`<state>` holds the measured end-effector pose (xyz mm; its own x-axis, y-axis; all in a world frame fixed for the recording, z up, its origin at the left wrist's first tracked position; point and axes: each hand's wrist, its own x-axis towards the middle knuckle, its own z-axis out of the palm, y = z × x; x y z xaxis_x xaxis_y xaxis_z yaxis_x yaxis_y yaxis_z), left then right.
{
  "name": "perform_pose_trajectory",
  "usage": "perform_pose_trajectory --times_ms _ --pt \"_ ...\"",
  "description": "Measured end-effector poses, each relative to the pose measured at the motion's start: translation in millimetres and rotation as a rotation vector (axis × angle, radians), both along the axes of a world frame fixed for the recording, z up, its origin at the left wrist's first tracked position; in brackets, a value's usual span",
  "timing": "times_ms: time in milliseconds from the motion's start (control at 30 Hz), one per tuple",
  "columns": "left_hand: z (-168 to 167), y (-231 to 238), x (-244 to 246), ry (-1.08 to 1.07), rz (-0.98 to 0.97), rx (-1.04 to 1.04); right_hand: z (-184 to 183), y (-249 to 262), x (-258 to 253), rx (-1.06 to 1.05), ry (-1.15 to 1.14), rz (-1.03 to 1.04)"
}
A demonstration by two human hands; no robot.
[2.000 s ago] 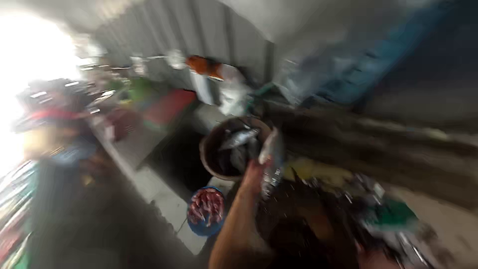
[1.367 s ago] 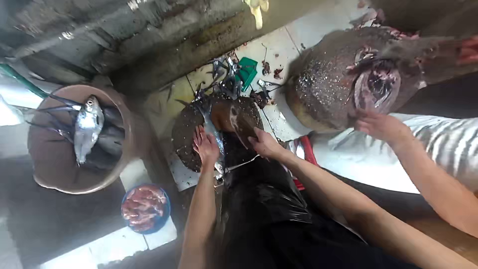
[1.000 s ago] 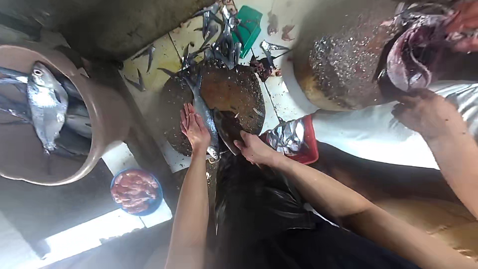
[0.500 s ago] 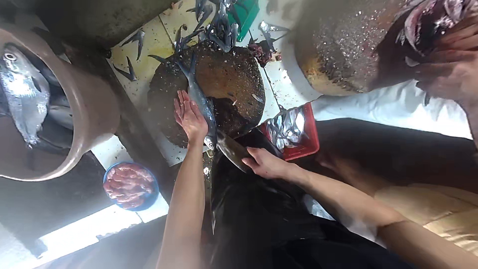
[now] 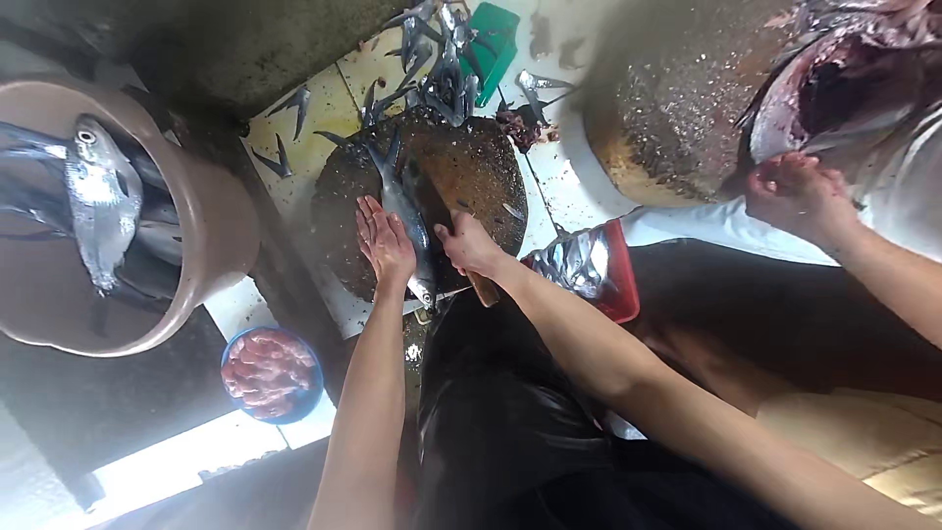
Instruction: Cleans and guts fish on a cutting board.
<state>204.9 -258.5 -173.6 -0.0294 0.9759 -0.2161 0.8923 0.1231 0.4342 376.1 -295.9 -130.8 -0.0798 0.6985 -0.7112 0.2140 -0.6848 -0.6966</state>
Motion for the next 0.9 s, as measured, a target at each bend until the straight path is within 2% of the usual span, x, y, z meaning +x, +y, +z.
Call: perform_pose_trajectory --times_ms 100,200,467,600,733,800,900 --pt "4.5 15.2 3.0 0.074 0.033 -0.078 11.9 -41.6 9.1 -0.057 -0.006 0.116" --pt "8.9 26.7 10.3 0.113 0.083 -0.102 16.3 -42.4 11.5 -0.107 -0.046 0.212" --pt "15.0 21.2 10.6 0.085 0.138 -0.099 1.1 92.1 -12.0 0.010 -0.112 0.102" --pt "12.3 21.9 13.1 0.102 0.153 -0.097 19.8 135.7 -15.9 0.003 -0.313 0.263" --pt "3.7 21.9 13.2 0.107 0.184 -0.065 30.7 113.5 -7.3 0.069 -0.551 0.444" --pt "0.9 19.9 12.2 0.103 0.186 -0.069 27.5 84.6 6.1 0.124 -0.579 0.564" --pt "1.1 19.6 12.5 0.096 0.183 -0.049 35.4 67.0 27.4 0.111 -0.560 0.789"
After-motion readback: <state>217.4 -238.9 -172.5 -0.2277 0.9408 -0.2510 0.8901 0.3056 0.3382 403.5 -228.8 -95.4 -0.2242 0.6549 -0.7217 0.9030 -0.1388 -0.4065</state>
